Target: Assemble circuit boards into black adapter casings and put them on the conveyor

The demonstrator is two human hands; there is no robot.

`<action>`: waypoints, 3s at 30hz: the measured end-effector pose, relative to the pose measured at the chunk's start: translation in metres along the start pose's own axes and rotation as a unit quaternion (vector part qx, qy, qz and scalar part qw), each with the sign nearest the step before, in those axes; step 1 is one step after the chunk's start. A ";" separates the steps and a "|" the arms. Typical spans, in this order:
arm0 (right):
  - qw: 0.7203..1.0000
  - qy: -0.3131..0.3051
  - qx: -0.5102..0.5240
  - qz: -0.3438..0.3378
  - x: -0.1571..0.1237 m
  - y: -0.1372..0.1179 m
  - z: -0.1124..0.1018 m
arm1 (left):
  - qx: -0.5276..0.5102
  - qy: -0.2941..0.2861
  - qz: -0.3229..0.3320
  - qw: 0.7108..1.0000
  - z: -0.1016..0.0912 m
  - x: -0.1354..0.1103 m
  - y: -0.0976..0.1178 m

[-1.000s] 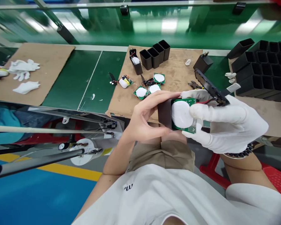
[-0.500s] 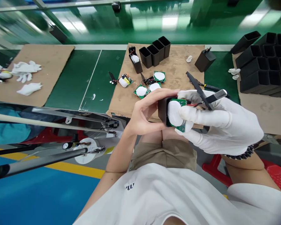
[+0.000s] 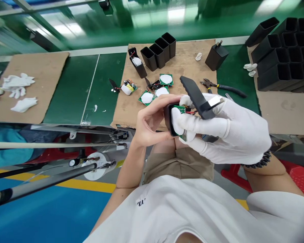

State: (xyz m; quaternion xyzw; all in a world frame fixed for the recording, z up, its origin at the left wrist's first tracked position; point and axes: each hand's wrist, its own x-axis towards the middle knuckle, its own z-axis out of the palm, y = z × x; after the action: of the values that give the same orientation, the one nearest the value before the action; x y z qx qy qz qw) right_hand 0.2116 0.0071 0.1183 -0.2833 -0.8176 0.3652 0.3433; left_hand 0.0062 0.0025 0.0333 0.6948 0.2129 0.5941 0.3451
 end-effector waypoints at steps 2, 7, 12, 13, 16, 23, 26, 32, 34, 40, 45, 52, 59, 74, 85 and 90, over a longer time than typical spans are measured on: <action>1.000 -0.005 -0.014 -0.002 0.001 -0.001 0.000 | 0.013 0.007 -0.011 1.000 -0.001 -0.003 -0.002; 0.995 0.003 -0.104 -0.011 -0.003 0.004 0.004 | 0.023 0.008 -0.062 0.998 -0.002 -0.009 -0.005; 0.997 -0.022 -0.057 -0.045 -0.007 0.028 -0.007 | 0.008 0.026 -0.179 0.984 0.003 -0.015 -0.009; 0.999 -0.031 -0.020 -0.031 -0.006 0.032 -0.012 | 0.002 0.028 -0.203 0.979 0.005 -0.017 -0.009; 0.998 0.004 0.065 0.028 -0.003 0.044 -0.023 | -0.042 0.005 -0.254 0.966 0.011 -0.020 -0.012; 0.976 -0.008 0.216 0.036 0.006 0.061 -0.015 | -0.216 -0.057 -0.270 0.937 0.020 -0.023 -0.013; 0.980 0.067 0.177 0.059 0.006 0.057 -0.010 | -0.118 0.027 -0.234 0.965 0.026 -0.024 -0.015; 0.977 0.147 -0.075 0.138 -0.013 0.046 -0.004 | 0.176 0.163 -0.163 0.957 0.056 -0.022 -0.029; 0.965 0.163 -0.130 0.160 -0.019 0.045 0.000 | 0.210 0.175 -0.152 0.950 0.066 -0.022 -0.037; 0.938 0.118 -0.246 0.214 -0.019 0.046 0.007 | 0.241 0.168 -0.138 0.946 0.075 -0.023 -0.049; 0.942 0.125 -0.204 0.236 -0.010 0.047 0.009 | 0.243 0.165 -0.136 0.946 0.075 -0.026 -0.050; 0.934 0.289 -0.129 0.163 -0.034 0.068 0.050 | 0.257 0.171 -0.155 0.938 0.075 -0.031 -0.046; 0.967 0.196 -0.142 0.085 -0.040 0.078 0.051 | 0.253 0.172 -0.122 0.944 0.072 -0.037 -0.044; 0.979 0.108 -0.165 0.050 -0.042 0.086 0.027 | 0.168 0.099 -0.188 0.963 0.025 -0.036 -0.009; 0.975 0.188 -0.113 0.044 -0.048 0.079 0.033 | -0.044 0.042 -0.256 0.965 0.032 -0.009 -0.033; 0.985 0.081 -0.147 0.025 -0.041 0.086 0.012 | 0.020 0.030 -0.205 0.978 0.033 -0.011 -0.032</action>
State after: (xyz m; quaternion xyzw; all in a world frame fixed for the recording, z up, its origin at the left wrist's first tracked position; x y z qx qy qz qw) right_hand 0.2449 0.0226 0.0296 -0.3797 -0.8245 0.2250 0.3542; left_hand 0.0400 0.0088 0.0010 0.6250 0.3726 0.5269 0.4393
